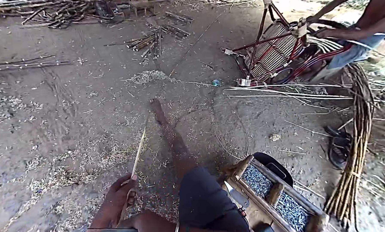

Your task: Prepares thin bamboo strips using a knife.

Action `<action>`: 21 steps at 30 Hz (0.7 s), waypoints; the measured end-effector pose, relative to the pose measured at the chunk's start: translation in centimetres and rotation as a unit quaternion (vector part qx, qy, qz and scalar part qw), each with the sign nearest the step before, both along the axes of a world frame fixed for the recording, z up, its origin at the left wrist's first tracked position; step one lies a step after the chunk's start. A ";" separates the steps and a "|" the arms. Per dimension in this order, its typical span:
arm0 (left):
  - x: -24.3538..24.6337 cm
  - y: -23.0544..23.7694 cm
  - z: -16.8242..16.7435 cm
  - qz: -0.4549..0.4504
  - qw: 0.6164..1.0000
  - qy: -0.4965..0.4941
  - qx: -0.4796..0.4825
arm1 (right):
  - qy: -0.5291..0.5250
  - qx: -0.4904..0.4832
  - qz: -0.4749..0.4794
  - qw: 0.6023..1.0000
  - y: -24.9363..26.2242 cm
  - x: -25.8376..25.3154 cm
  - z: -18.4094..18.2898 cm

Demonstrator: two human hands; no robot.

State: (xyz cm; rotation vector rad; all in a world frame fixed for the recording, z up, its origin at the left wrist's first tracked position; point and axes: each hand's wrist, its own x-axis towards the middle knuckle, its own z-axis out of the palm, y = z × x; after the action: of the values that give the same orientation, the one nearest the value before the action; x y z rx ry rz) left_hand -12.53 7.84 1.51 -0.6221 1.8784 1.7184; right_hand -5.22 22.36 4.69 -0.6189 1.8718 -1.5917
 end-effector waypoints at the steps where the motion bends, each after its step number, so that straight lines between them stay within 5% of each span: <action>1: -0.5 -0.3 -0.7 -0.008 0.999 0.021 -0.042 | 0.002 -0.004 -0.019 1.000 -0.1 -0.2 -0.2; 5: -1.9 -2.4 -3.2 -0.067 0.985 0.085 -0.134 | 0.055 -0.023 -0.068 0.996 -0.1 -0.7 0.1; 8: -2.5 -1.2 -0.2 0.083 0.992 0.008 0.095 | 0.150 -0.049 -0.106 0.982 -0.7 -0.9 -0.3; 13: -2.9 -0.8 0.8 0.184 0.903 -0.050 0.385 | 0.168 -0.011 -0.102 0.981 -2.1 -2.2 -0.8; 17: -3.4 -1.6 -1.2 0.146 0.875 -0.043 0.460 | 0.099 -0.025 -0.108 0.989 -1.9 -3.3 -0.1; 21: -3.3 -0.6 -0.8 0.134 0.907 -0.049 0.397 | 0.102 -0.016 -0.107 0.989 -1.2 -3.3 -0.2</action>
State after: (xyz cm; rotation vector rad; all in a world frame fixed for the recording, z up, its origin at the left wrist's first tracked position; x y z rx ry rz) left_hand -15.82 7.26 0.71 -0.6170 0.8949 2.3468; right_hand -8.47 21.15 4.46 -0.6331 2.1281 -1.7521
